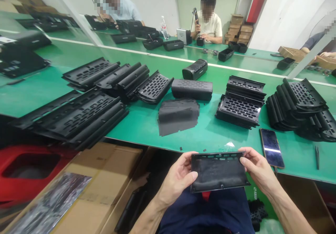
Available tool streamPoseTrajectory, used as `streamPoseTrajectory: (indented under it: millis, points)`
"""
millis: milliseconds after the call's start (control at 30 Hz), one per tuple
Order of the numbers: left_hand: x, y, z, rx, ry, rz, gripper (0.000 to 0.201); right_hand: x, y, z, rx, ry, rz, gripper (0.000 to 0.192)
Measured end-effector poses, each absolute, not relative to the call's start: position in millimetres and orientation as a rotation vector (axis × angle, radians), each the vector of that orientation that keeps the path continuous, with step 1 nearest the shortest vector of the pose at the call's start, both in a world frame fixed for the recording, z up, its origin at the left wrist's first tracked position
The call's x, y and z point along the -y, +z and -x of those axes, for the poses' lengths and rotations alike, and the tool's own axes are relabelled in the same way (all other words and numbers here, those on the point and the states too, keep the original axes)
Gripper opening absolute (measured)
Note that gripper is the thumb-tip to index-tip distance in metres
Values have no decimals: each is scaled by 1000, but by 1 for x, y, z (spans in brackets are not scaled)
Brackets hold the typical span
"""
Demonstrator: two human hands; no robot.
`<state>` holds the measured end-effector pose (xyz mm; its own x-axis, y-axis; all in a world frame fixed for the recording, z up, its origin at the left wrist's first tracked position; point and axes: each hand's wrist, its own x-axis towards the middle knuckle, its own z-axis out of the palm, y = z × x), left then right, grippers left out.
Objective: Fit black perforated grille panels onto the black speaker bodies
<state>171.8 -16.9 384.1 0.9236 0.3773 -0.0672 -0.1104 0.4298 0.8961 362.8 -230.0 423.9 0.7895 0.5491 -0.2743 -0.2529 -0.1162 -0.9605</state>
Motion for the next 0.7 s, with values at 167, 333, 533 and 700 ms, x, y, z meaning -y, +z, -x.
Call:
streamPoseTrajectory:
  millis: [167, 333, 533, 700]
  points:
    - [16, 375, -167, -247, 323, -1092, 50, 228, 425, -360, 249, 681, 1534, 48]
    - [17, 375, -164, -227, 308, -1030, 55, 227, 424, -359, 232, 703, 1504, 46]
    - [19, 381, -165, -255, 300, -990, 55, 227, 417, -359, 201, 734, 1476, 45]
    - [22, 384, -167, -304, 284, -956, 59, 227, 420, -359, 108, 840, 1435, 49]
